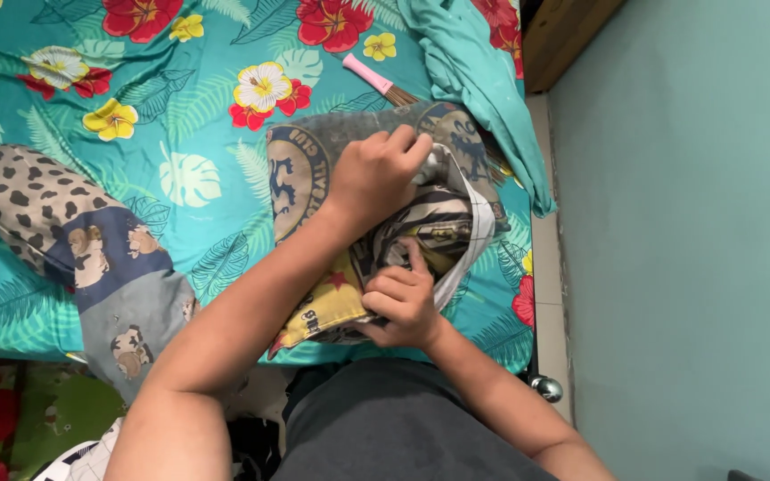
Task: The person is putting cases on a square pillow and then on a long bolster on a bed.
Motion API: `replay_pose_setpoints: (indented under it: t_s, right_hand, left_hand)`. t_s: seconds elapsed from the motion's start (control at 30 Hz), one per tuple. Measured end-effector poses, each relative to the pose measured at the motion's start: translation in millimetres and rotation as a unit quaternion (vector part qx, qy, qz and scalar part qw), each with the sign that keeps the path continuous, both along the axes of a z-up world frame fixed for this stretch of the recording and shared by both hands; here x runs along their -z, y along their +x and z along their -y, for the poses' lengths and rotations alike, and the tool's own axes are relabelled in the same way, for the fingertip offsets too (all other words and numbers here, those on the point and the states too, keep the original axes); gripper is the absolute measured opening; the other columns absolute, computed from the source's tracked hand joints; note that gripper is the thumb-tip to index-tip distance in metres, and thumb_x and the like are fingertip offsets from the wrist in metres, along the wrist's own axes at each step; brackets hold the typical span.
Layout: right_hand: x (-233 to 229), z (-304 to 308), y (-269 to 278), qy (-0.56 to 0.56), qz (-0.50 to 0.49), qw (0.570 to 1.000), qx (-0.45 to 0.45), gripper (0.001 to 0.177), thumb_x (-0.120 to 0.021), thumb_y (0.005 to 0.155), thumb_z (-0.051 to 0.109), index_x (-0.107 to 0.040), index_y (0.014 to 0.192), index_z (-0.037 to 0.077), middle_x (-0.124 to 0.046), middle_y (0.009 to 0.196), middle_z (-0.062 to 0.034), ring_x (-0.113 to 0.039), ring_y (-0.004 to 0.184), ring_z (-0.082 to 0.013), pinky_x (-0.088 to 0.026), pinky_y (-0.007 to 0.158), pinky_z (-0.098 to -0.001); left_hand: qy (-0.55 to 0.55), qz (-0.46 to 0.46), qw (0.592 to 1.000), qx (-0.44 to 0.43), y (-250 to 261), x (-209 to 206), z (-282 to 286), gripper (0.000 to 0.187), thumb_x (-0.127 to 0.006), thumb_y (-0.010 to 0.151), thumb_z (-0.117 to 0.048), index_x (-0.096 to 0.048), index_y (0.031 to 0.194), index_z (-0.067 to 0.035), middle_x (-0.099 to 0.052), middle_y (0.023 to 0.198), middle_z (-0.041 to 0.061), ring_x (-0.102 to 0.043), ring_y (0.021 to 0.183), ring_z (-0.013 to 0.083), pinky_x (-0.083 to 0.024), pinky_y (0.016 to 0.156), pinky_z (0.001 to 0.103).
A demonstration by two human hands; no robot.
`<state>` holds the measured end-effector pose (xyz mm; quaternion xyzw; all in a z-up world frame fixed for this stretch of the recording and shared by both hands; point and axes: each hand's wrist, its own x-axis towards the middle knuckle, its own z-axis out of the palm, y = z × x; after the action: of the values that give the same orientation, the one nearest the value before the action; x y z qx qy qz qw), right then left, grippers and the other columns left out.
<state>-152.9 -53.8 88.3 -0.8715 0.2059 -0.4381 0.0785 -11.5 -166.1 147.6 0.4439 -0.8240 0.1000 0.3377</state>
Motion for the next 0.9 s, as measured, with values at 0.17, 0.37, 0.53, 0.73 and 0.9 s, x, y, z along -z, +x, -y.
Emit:
replay_pose_setpoints:
  t_s: [0.17,0.37,0.53,0.73,0.9]
  right_hand:
    - [-7.6,4.9,6.0,0.004,-0.005,0.999,-0.051,0.038,-0.09,0.065,0.029,-0.058,0.073,0.01,-0.056,0.073,-0.003,-0.061,0.073,-0.0251,-0.046,0.102,-0.0554]
    - [1.1,14.4,8.9,0.081,-0.034,0.99,-0.11,0.031,-0.086,0.068,0.022,-0.06,0.075,0.007,-0.059,0.081,-0.0071,-0.062,0.083,-0.0299,-0.053,0.09,-0.0453]
    - [26.5,7.2,8.1,0.059,0.055,0.993,-0.088,0.041,-0.093,0.073,0.032,-0.062,0.079,0.007,-0.058,0.095,-0.0095,-0.059,0.088,-0.0302,-0.051,0.079,-0.0437]
    - [11.2,-0.4,11.2,0.044,0.171,0.906,0.385,0.078,-0.083,0.083,0.028,-0.038,0.139,-0.002,-0.04,0.134,-0.0178,-0.041,0.126,-0.039,-0.033,0.116,-0.052]
    - [13.9,14.4,11.6,0.151,0.12,0.901,0.39,0.078,-0.085,0.082,0.022,-0.041,0.14,-0.008,-0.039,0.14,-0.0316,-0.04,0.13,-0.0483,-0.032,0.11,-0.0527]
  left_hand:
    - [0.056,-0.125,0.99,0.041,-12.1,-8.3,-3.1,0.026,-0.069,0.07,-0.005,-0.063,0.095,-0.009,-0.065,0.084,0.012,-0.068,0.076,0.0373,-0.054,0.065,0.049]
    - [0.109,-0.223,0.967,0.065,-22.3,-2.9,-11.7,0.016,-0.075,0.08,-0.01,-0.064,0.092,-0.009,-0.07,0.085,0.016,-0.068,0.08,0.0394,-0.054,0.068,0.051]
    - [0.089,-0.171,0.979,0.069,-4.3,11.1,-8.2,0.02,-0.068,0.075,-0.004,-0.064,0.093,-0.009,-0.07,0.087,0.015,-0.069,0.08,0.0383,-0.055,0.071,0.05]
    - [0.097,-0.128,0.987,-0.02,21.4,17.1,1.4,0.021,-0.07,0.072,-0.005,-0.066,0.092,-0.009,-0.066,0.08,0.014,-0.068,0.073,0.0406,-0.054,0.066,0.052]
    - [0.115,-0.127,0.985,-0.007,15.3,27.7,11.1,0.02,-0.068,0.073,-0.006,-0.064,0.092,-0.005,-0.07,0.08,0.017,-0.069,0.074,0.042,-0.055,0.066,0.053]
